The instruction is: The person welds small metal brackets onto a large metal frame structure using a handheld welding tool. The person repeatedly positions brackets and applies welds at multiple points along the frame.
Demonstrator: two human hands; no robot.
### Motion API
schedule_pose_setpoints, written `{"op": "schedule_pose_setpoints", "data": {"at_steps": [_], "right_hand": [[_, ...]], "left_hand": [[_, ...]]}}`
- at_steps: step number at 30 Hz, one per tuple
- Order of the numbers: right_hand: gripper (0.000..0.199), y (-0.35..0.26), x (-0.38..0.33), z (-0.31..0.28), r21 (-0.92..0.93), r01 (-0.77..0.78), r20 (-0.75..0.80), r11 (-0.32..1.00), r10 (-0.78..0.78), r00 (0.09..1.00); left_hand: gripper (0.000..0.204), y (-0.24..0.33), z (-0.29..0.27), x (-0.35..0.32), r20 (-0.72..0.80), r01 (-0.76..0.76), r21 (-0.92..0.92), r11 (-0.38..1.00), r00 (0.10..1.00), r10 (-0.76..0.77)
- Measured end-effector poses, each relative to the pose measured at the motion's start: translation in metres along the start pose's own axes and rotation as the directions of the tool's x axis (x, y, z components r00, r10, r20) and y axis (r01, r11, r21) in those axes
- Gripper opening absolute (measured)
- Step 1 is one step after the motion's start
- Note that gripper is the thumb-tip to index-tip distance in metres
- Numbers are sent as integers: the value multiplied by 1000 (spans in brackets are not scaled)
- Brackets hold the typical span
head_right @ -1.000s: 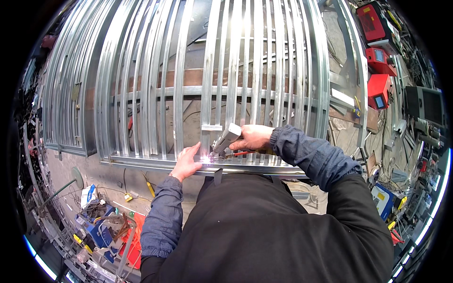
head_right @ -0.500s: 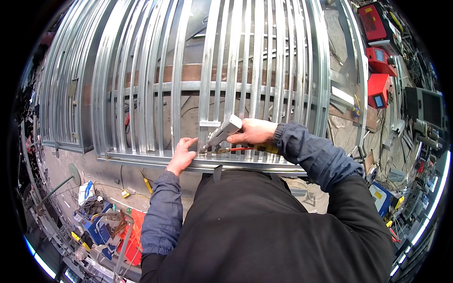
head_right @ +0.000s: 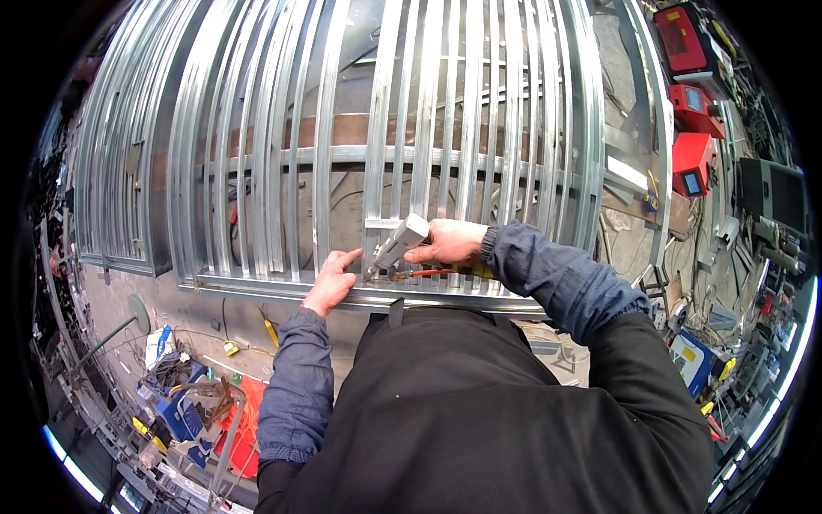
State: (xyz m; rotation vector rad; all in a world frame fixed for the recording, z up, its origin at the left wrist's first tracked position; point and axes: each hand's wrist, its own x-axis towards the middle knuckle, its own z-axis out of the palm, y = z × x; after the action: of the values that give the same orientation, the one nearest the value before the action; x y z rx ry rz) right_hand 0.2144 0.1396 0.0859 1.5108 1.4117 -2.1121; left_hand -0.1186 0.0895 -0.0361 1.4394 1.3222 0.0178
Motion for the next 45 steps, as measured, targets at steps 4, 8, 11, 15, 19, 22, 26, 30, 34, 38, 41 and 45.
{"op": "schedule_pose_setpoints", "data": {"at_steps": [4, 8, 11, 15, 19, 22, 26, 30, 34, 38, 41, 45], "right_hand": [[60, 37, 25, 5, 23, 106, -18, 994, -105, 994], [59, 33, 22, 5, 0, 123, -27, 992, -123, 992], [57, 16, 9, 4, -13, 76, -17, 997, -77, 997], [56, 30, 20, 6, -26, 71, -15, 997, -71, 997], [55, 21, 11, 5, -59, 73, -36, 996, -75, 997], [56, 11, 3, 2, -105, 68, -20, 992, -71, 997], [56, 12, 1, 2, -94, 118, -16, 989, -120, 993], [56, 21, 8, 4, -118, 106, -11, 987, -108, 994], [57, 42, 1, 1, -16, 177, -55, 984, -178, 983], [41, 45, -45, -20, 406, 116, -125, 907, -71, 990], [47, 66, -52, -52, 408, 240, -284, 881, -127, 950], [45, 105, -69, -92, 583, 373, -487, 722, -57, 871]], "left_hand": [[71, 1, 0, 0, -4, -7, 31, 999, 1000, 7], [68, -4, 2, 1, 4, -10, 82, 997, 1000, 10], [67, -7, 6, -1, -48, -28, 75, 997, 998, 31], [64, -12, 10, -8, -487, -133, -44, 990, 868, 95], [64, -16, -4, -46, -761, -186, -232, 955, 646, -59], [65, -26, -6, -78, -817, -167, -273, 948, 560, -137], [64, -44, 6, -112, -826, -156, -330, 931, 525, -205], [64, -65, 32, -130, -811, -100, -353, 930, 528, -251], [65, -67, 51, -140, -774, -46, -368, 929, 569, -278], [64, -54, 55, -149, -773, -25, -324, 946, 584, -249], [63, -74, 70, -157, -772, -55, -377, 924, 570, -281], [61, -61, 68, -147, -758, -79, -316, 945, 620, -201]]}}
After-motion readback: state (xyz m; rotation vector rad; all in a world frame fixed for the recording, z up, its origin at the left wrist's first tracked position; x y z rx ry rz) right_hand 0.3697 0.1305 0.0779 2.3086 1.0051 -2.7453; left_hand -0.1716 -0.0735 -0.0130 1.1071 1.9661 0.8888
